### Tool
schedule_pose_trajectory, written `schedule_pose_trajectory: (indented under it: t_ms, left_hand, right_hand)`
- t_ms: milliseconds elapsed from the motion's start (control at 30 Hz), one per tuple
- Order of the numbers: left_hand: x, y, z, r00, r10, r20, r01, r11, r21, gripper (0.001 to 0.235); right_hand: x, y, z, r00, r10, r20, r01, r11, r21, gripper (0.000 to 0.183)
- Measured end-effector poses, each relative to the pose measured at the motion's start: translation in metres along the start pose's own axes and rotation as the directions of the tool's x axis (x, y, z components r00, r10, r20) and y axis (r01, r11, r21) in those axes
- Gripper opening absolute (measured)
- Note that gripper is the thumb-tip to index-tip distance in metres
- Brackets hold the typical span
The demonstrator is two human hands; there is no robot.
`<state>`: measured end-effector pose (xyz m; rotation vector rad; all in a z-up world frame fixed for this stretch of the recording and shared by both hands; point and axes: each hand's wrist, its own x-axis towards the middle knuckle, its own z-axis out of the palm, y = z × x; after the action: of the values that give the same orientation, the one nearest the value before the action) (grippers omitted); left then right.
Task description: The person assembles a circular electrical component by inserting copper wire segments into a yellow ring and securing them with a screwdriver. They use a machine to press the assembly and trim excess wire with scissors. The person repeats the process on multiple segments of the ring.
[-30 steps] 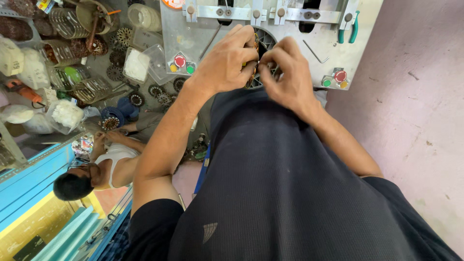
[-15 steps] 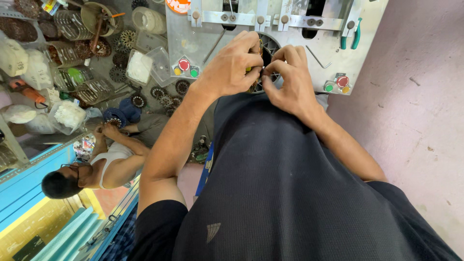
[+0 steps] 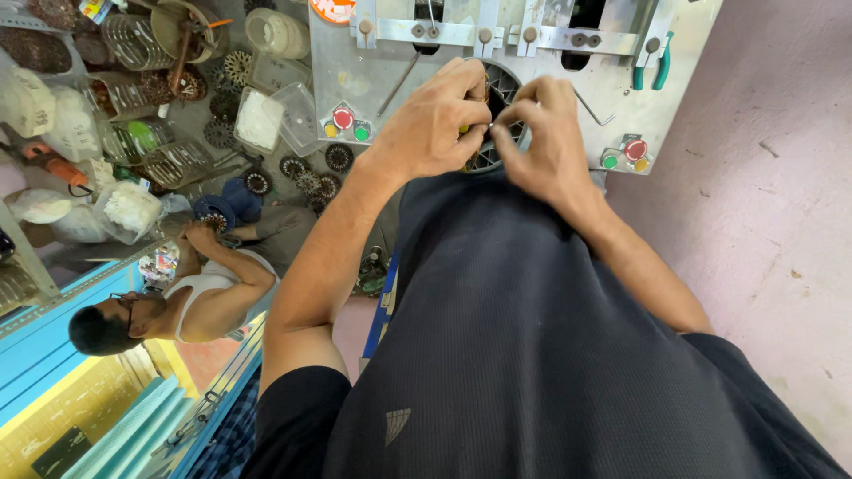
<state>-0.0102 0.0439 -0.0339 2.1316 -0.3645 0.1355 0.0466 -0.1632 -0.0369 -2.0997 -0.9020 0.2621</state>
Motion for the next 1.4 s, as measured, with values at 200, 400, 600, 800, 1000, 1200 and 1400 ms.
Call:
schedule_pose_trajectory:
  t_ms: [200, 400, 600, 800, 1000, 1200, 1400]
  left_hand:
    - [-0.001, 0.0, 0.002, 0.999, -0.03, 0.02, 0.03, 0.999, -0.031, 0.009]
    - [0.0, -0.002, 0.0, 1.0, 0.001, 0.028, -0.001, 1.0, -0.025, 0.009]
    - [0.002, 0.002, -0.001, 1.0, -0.012, 0.021, 0.013, 1.0, -0.016, 0.009]
    - [0.001, 0.0, -0.001, 1.0, 0.002, 0.02, -0.001, 1.0, -0.008, 0.011]
    - [0.0, 0.0, 0.002, 0.999, -0.015, 0.031, 0.016, 0.999, -0.032, 0.011]
    - [0.001, 0.0, 0.0, 1.0, 0.008, 0.017, -0.008, 1.0, -0.016, 0.01]
    - [0.004, 0.002, -0.002, 0.999, 0.007, 0.031, -0.008, 1.0, 0.013, 0.009]
  right_hand:
    - [-0.005, 0.003, -0.001, 0.999, 0.024, -0.026, -0.024, 1.0, -0.018, 0.011]
    - [-0.008, 0.007, 0.003, 1.0, -0.009, 0.012, 0.009, 1.0, -0.01, 0.01]
    - [-0.003, 0.003, 0.001, 0.998, -0.036, 0.044, 0.035, 0.999, 0.017, 0.011]
    - [-0.003, 0.007, 0.002, 1.0, -0.026, -0.011, 0.026, 0.999, -0.032, 0.012]
    - [-0.006, 0.005, 0.001, 0.999, -0.036, -0.012, 0.036, 0.999, 0.001, 0.01]
    - [-0.004, 0.007, 0.002, 0.998, -0.051, 0.037, 0.052, 0.999, -0.001, 0.01]
    - [-0.003, 0.007, 0.003, 0.999, -0.015, 0.03, 0.015, 1.0, -0.008, 0.011]
